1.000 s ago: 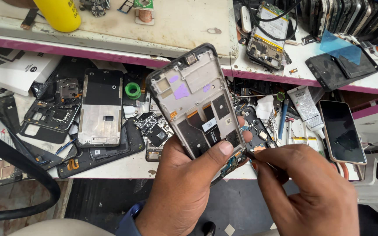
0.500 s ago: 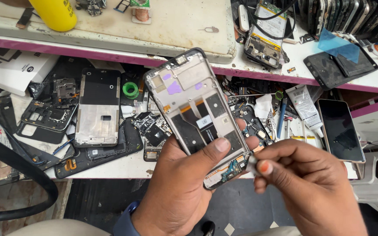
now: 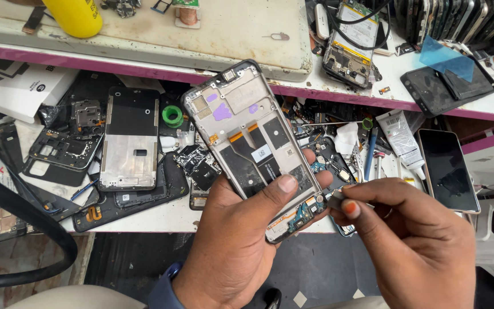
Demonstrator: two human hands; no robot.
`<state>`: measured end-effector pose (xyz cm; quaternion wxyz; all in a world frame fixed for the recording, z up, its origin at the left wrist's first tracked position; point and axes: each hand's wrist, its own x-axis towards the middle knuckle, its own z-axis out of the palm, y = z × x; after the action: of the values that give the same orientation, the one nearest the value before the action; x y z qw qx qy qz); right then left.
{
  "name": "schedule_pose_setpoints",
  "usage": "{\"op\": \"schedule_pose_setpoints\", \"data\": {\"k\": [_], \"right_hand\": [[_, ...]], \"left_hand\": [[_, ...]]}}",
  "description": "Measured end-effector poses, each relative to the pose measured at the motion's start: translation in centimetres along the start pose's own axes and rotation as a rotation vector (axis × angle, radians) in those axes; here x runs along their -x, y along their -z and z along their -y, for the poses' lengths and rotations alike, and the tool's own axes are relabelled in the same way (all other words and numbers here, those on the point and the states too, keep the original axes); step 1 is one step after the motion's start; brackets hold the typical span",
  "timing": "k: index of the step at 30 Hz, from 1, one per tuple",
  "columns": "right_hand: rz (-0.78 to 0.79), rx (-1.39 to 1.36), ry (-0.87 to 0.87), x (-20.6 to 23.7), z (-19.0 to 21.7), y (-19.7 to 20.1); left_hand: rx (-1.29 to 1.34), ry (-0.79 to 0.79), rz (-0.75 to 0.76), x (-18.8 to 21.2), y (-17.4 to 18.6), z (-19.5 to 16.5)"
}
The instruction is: The person disassembles a smartphone using a screwdriver and tweezers. They remove screws from the bottom of the device, detach a small circuit board, and use tweezers to separate a tiny component from the board.
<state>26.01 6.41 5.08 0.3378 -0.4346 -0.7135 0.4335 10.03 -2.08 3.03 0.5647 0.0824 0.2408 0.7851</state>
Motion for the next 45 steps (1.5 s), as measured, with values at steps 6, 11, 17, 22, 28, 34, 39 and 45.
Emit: {"op": "schedule_pose_setpoints", "data": {"k": [6, 11, 17, 22, 28, 34, 39, 45], "right_hand": [[0.029, 0.323, 0.275, 0.1, 0.9, -0.4], [0.028, 0.579, 0.403, 0.5, 1.1, -0.6], [0.101, 0.157, -0.083, -0.6, -0.9, 0.4], [0.193, -0.182, -0.154, -1.4, -3.1, 2.0], [0.228, -0.403, -0.225, -1.3, -3.9, 1.8], [0.075, -0.259, -0.152, -0.8, -2.3, 1.0], [0.035, -0.132, -0.022, -0.4, -1.1, -0.1], [0.004, 0.17, 0.099, 0.0, 0.3, -0.4]], "left_hand": [[-0.061, -0.05, 0.015, 0.0, 0.2, 0.7], [-0.216, -0.087, 0.012, 0.0, 0.7, 1.2], [-0.197, -0.041, 0.036, -0.2, 0.8, 1.3], [-0.087, 0.041, 0.036, -0.2, 0.8, 1.1], [0.063, 0.089, 0.1, 0.0, 0.7, 0.7], [0.051, 0.097, -0.008, -0.3, 0.4, 0.2], [0.015, 0.077, -0.003, -0.2, 0.3, 0.3], [-0.055, 0.019, 0.005, -0.3, 0.4, 0.6]]}}
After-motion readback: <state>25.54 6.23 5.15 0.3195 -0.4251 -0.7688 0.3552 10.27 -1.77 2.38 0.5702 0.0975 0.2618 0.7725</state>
